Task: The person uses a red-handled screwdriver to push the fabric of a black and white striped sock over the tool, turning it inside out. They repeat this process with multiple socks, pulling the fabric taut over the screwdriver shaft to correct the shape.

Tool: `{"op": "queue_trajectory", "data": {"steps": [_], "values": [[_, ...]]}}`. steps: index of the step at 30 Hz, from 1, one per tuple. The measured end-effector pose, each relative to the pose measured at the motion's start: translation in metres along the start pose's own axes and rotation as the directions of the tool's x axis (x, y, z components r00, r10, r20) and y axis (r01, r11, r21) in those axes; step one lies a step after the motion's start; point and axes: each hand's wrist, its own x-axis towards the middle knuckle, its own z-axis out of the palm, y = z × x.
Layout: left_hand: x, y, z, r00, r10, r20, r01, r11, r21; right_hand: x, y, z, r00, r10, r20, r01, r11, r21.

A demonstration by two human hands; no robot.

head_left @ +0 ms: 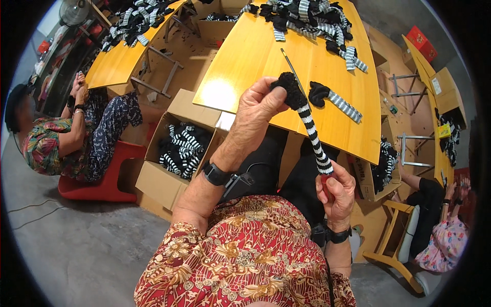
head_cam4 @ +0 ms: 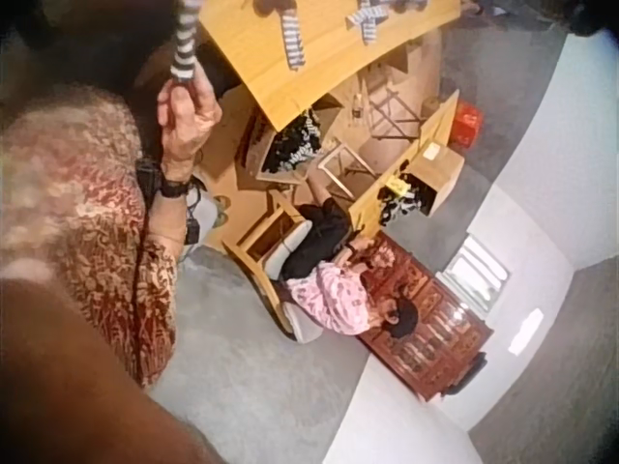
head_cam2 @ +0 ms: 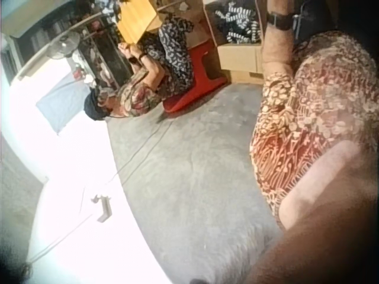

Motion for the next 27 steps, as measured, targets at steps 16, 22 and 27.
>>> {"op": "queue_trajectory", "data": {"steps": [16,22,27], "values": [[-0.002,0.018,0.001,0.997,-0.050,-0.051,0.062,0.965,0.255,-0.008,0.000,-0.001,0.999,-0.047,0.016,0.050,0.909,-0.413],[-0.004,0.014,0.000,0.998,-0.004,-0.061,0.022,0.949,0.314,-0.012,0.007,-0.003,1.000,0.001,0.004,0.000,0.968,-0.251],[0.000,0.029,0.003,0.999,-0.014,-0.038,0.031,0.864,0.503,-0.009,-0.001,-0.003,0.987,-0.137,0.090,0.163,0.816,-0.555]]}}
